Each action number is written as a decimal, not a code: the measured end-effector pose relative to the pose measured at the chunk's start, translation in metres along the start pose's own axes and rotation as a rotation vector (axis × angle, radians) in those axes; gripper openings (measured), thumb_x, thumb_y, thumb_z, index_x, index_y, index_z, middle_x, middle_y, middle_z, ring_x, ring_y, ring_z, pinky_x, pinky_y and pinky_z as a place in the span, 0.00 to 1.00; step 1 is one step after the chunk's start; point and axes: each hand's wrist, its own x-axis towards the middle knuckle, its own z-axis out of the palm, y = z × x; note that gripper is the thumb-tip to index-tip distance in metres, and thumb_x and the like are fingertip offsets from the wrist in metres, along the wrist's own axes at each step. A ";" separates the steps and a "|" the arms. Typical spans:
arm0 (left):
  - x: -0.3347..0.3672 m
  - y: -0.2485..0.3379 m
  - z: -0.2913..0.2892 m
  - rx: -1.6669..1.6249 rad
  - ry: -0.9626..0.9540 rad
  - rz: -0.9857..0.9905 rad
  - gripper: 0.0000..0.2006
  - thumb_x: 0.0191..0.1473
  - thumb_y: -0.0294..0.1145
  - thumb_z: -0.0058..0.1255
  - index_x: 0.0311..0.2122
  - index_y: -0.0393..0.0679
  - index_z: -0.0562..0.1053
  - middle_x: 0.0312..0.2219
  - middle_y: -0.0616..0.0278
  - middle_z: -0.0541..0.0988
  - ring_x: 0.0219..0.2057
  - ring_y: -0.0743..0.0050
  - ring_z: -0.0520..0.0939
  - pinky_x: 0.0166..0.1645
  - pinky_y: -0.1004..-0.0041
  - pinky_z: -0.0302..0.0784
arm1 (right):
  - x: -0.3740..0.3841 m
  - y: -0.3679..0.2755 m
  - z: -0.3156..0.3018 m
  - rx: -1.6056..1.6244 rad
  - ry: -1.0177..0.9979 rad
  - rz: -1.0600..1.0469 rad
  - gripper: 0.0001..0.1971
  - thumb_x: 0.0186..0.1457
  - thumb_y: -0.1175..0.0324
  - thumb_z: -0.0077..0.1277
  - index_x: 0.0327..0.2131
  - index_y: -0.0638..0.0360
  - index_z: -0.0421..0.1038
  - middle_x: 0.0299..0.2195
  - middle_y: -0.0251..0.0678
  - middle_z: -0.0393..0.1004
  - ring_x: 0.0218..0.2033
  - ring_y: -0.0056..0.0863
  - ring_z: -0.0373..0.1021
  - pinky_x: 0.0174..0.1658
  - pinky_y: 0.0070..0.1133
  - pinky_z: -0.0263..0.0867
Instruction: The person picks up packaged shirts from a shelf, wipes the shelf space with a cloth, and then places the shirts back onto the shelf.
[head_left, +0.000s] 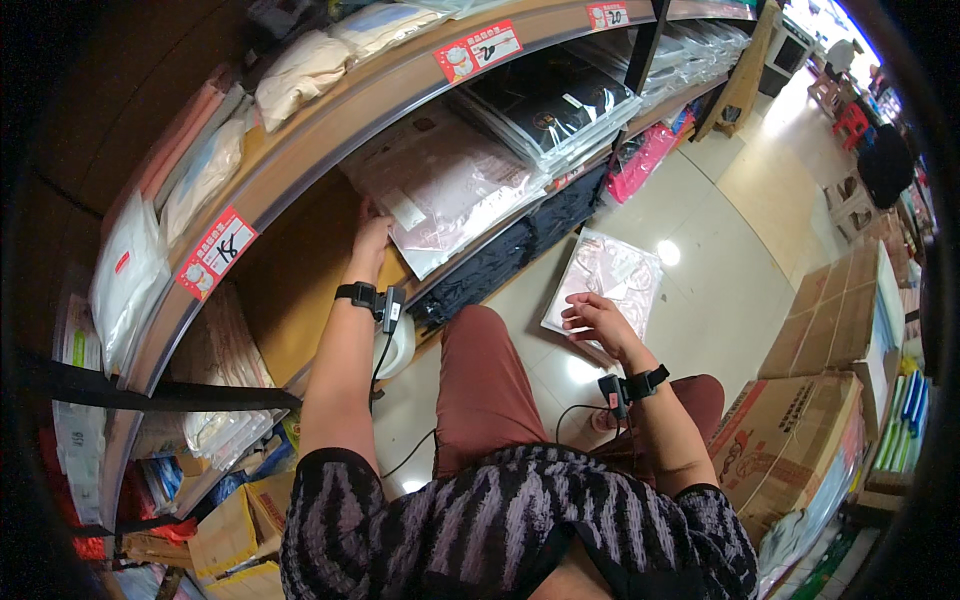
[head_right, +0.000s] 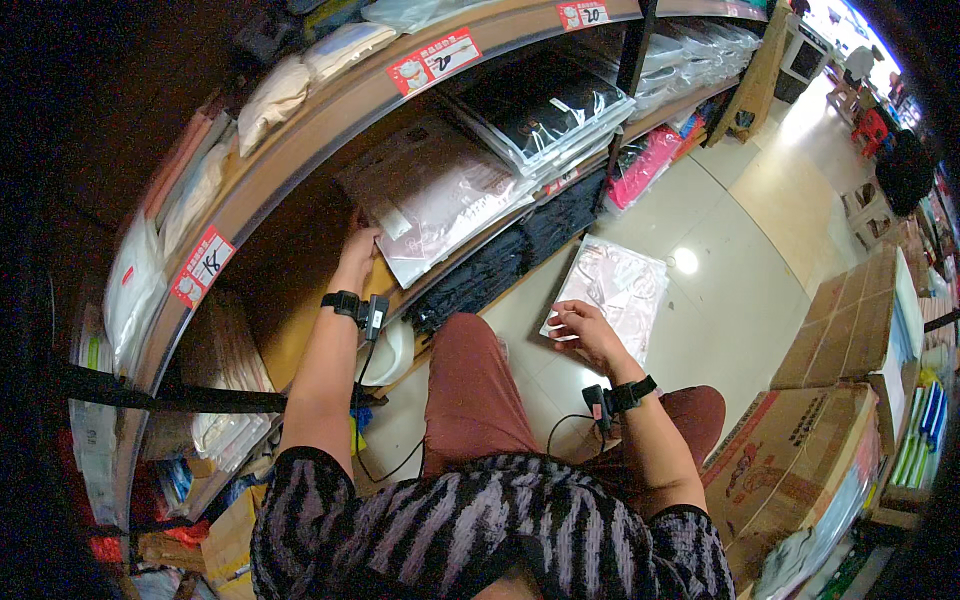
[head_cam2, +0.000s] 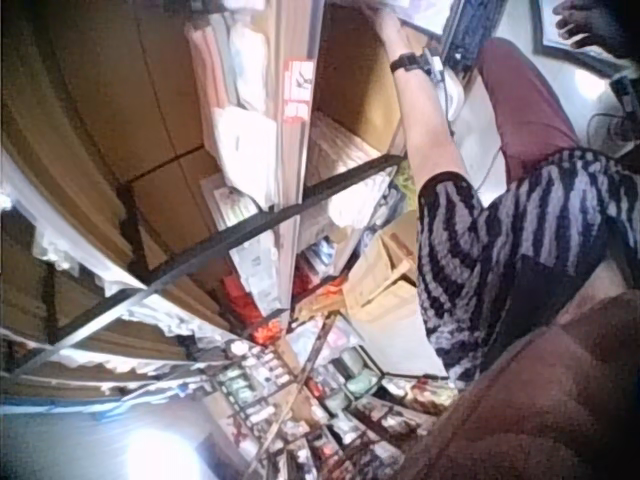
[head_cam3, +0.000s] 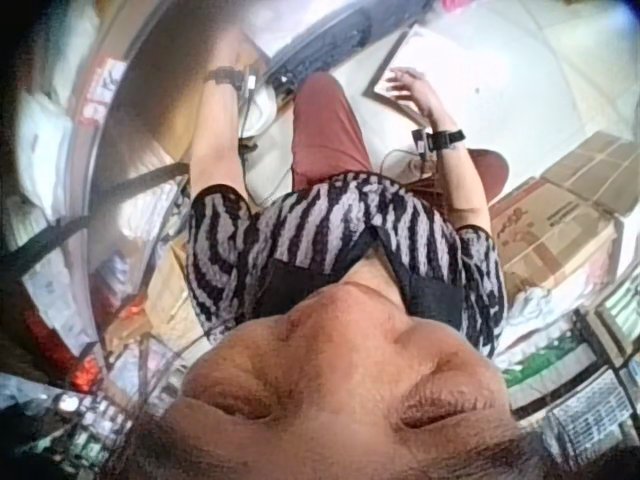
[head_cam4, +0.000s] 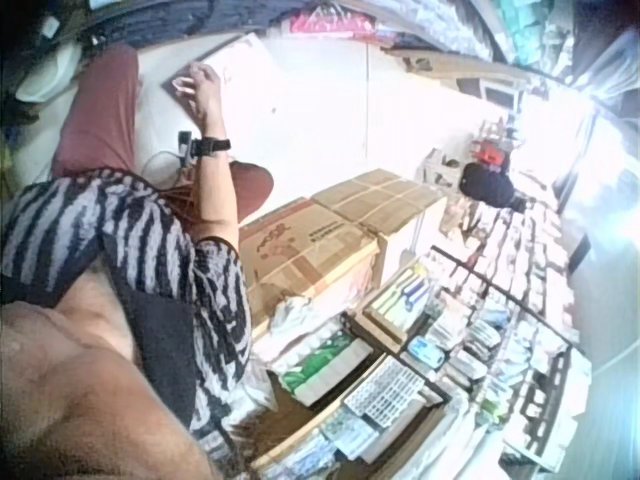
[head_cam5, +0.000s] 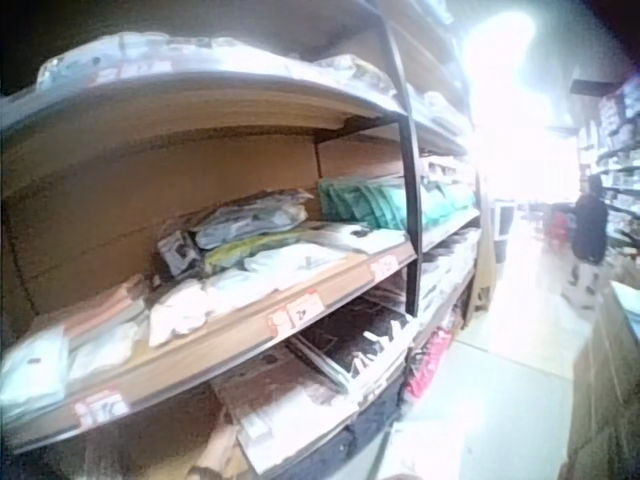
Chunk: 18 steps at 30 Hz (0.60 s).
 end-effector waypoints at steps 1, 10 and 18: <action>0.001 -0.007 0.018 -0.004 -0.024 -0.017 0.37 0.37 0.16 0.42 0.56 0.45 0.46 0.48 0.52 0.63 0.46 0.60 0.67 0.44 0.71 0.67 | -0.002 0.005 -0.010 0.029 0.035 0.001 0.10 0.54 0.67 0.39 0.39 0.61 0.61 0.32 0.36 0.67 0.30 0.23 0.66 0.32 0.19 0.65; -0.010 0.005 0.026 1.037 0.218 0.156 0.32 0.43 0.37 0.47 0.54 0.43 0.51 0.41 0.39 0.67 0.41 0.46 0.71 0.48 0.64 0.64 | -0.002 0.033 -0.057 0.062 0.196 0.034 0.10 0.54 0.69 0.37 0.38 0.62 0.61 0.30 0.37 0.68 0.27 0.25 0.67 0.29 0.21 0.66; -0.117 0.008 0.108 1.426 -0.255 0.908 0.25 0.52 0.44 0.37 0.54 0.47 0.54 0.51 0.49 0.59 0.54 0.51 0.56 0.55 0.58 0.48 | -0.006 0.094 -0.116 0.193 0.375 0.123 0.10 0.52 0.67 0.38 0.37 0.62 0.62 0.29 0.37 0.68 0.25 0.26 0.67 0.28 0.22 0.67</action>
